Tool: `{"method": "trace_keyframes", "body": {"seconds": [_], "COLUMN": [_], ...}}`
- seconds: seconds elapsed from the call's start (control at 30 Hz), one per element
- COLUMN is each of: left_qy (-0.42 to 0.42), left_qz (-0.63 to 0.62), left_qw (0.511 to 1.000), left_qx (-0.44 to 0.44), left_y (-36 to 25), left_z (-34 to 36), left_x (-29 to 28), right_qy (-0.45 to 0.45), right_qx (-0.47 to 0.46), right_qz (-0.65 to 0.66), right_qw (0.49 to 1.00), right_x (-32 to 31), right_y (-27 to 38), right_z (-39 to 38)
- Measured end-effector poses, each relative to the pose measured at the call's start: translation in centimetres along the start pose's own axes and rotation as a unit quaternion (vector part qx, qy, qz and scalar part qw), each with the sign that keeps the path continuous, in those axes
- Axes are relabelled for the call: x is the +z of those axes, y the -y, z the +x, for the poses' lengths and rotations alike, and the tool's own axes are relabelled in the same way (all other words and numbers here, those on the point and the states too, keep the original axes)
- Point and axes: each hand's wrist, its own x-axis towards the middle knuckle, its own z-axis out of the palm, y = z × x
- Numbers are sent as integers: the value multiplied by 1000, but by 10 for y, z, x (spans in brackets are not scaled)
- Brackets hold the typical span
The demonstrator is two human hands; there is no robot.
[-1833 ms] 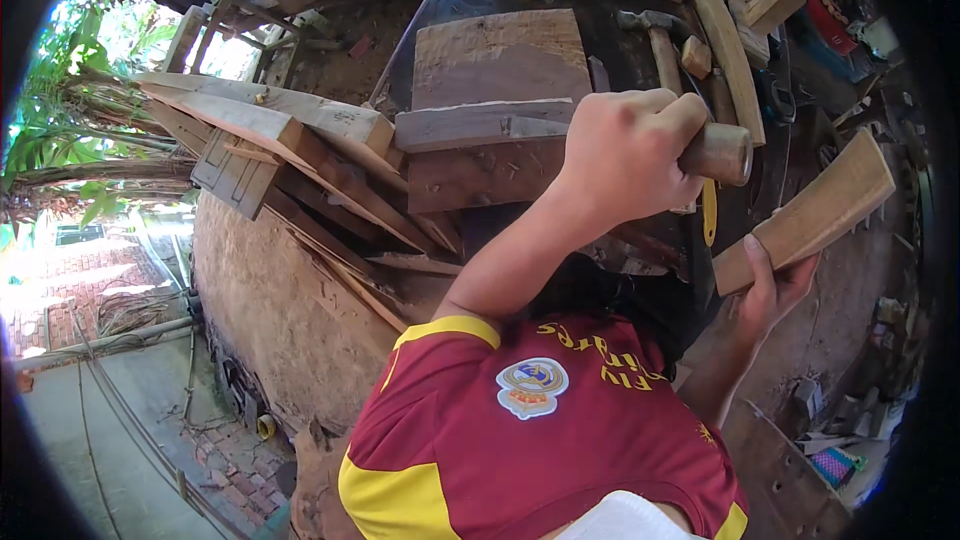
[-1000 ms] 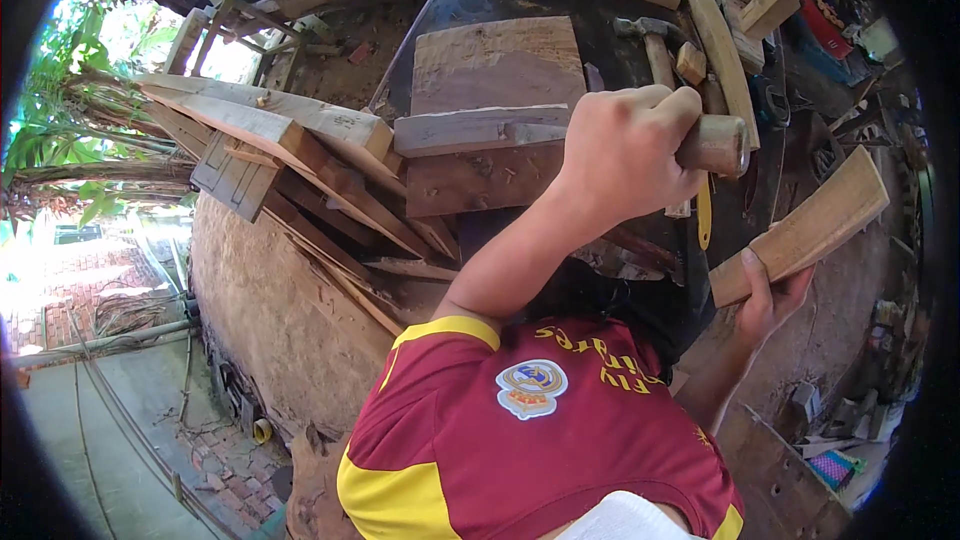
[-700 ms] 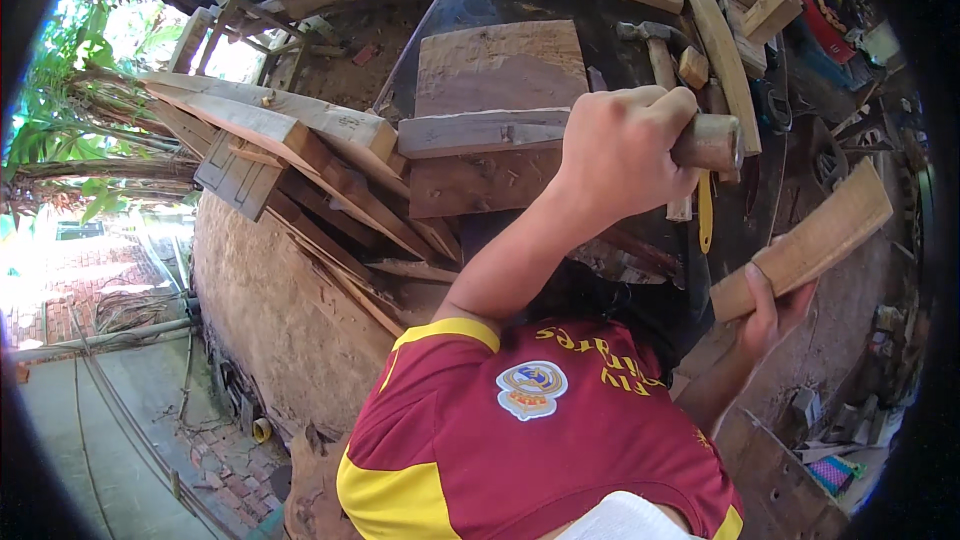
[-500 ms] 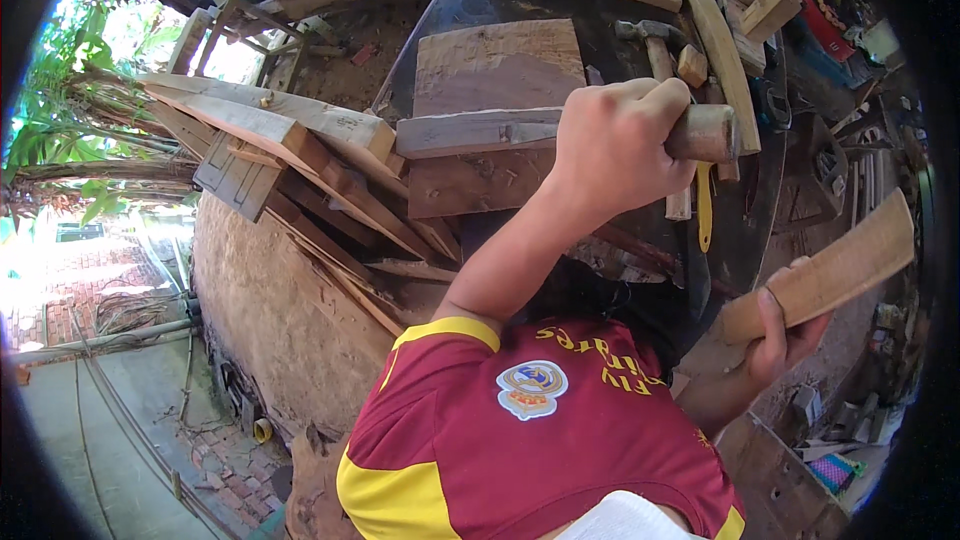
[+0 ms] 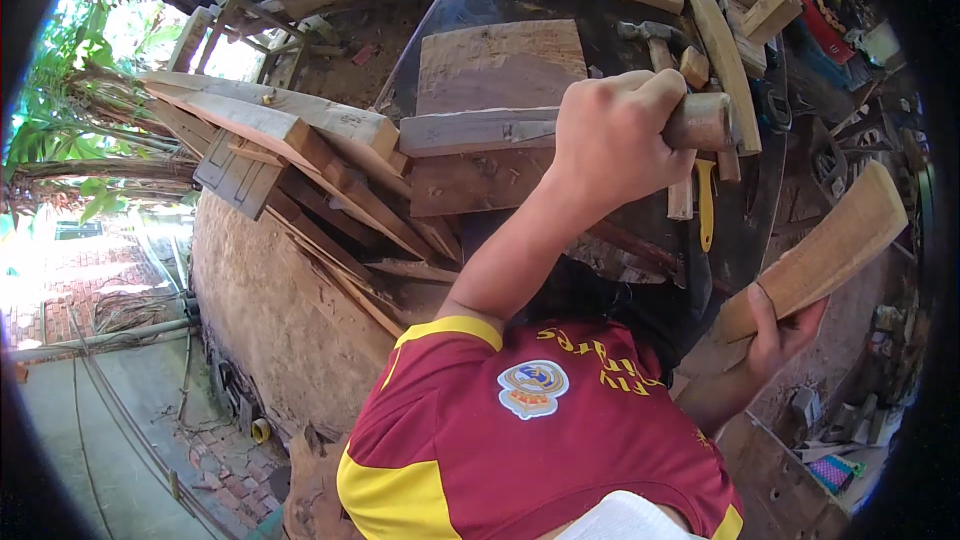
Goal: The person uses a chisel and a wooden mallet to shape a small rectangular block of wood. They repeatedly strike the chisel to shave off thin layers of wood, rotating the block to work on different sides. The person holds the wood in their left hand and the chisel in their right hand, striking the chisel's handle with the mallet.
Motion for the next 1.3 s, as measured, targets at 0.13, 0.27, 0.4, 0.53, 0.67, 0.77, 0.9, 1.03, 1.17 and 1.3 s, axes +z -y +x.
{"method": "trace_keyframes", "body": {"seconds": [0.13,0.27,0.4,0.53,0.67,0.77,0.9,1.03,1.17,1.3], "left_qy": [-17,-30,-15,3,24,34,48,74,103,134], "left_qz": [0,5,20,40,57,51,75,84,87,105], "left_qw": [1000,1000,1000,999,998,998,996,994,991,985], "left_qx": [-1,1,3,-7,-10,-12,-14,-14,-12,-34], "left_y": [1,2,2,4,3,5,3,5,4,7], "left_z": [2,1,0,-3,-3,-4,-5,-8,-9,-12], "left_x": [-2,3,8,12,12,18,16,20,27,30], "right_qy": [-38,-122,-203,36,-76,-152,39,-59,-82,52], "right_qx": [-41,-49,-88,-155,11,8,-136,-42,-33,-134], "right_qz": [-4,147,216,-244,-32,67,-182,-102,-20,-222], "right_qw": [998,980,951,957,997,986,973,992,996,964], "right_x": [-2,11,69,55,47,64,50,43,49,43], "right_y": [-7,0,3,-18,-22,-17,-38,-33,-41,-42], "right_z": [17,39,43,38,44,38,35,42,34,27]}}
